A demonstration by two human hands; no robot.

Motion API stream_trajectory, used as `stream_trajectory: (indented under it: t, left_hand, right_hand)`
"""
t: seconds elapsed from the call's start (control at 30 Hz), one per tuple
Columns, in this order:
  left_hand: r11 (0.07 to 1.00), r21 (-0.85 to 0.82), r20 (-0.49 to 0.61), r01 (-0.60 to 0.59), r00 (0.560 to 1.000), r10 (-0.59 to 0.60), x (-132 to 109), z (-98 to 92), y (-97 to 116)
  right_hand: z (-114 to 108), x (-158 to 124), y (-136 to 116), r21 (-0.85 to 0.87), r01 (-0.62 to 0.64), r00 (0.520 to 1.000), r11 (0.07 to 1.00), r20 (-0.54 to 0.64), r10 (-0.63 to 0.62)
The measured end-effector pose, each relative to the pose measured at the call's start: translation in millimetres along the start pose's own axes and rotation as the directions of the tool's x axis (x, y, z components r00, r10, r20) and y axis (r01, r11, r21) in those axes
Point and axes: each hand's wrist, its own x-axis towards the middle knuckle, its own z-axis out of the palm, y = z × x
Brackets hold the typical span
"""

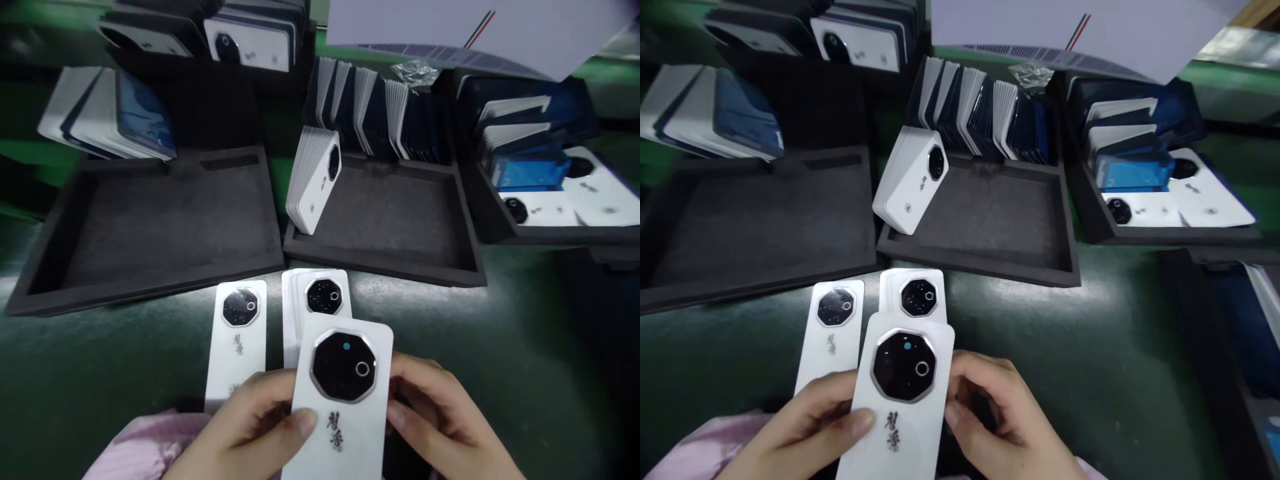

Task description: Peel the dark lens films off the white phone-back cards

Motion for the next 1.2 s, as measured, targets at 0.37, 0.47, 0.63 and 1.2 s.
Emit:
stream_trajectory:
  t: [0.37, 0.47, 0.63, 1.2]
  left_hand:
    - [0.994, 0.097, -0.068, -0.041, 0.997, 0.048, -7.3, -8.6, -20.7]
    - [0.983, 0.139, 0.058, -0.123, 0.992, 0.116, -1.8, -5.1, -6.6]
    - [0.952, 0.236, 0.121, -0.195, 0.978, 0.17, 2.3, -6.8, 0.1]
    - [0.983, -0.178, 0.203, -0.04, 0.976, 0.076, 2.5, -10.7, 0.5]
  right_hand:
    - [30.1, 22.5, -14.5, 0.012, 0.042, 0.996, 0.999, -0.079, -0.041]
    - [28.9, 22.2, -13.1, -0.007, 0.06, 0.993, 0.998, -0.104, -0.061]
    - [26.9, 23.6, -12.5, -0.037, 0.079, 0.989, 0.996, -0.118, -0.083]
    - [22.6, 14.2, 0.8, -0.144, 0.214, 0.968, 0.966, -0.099, -0.23]
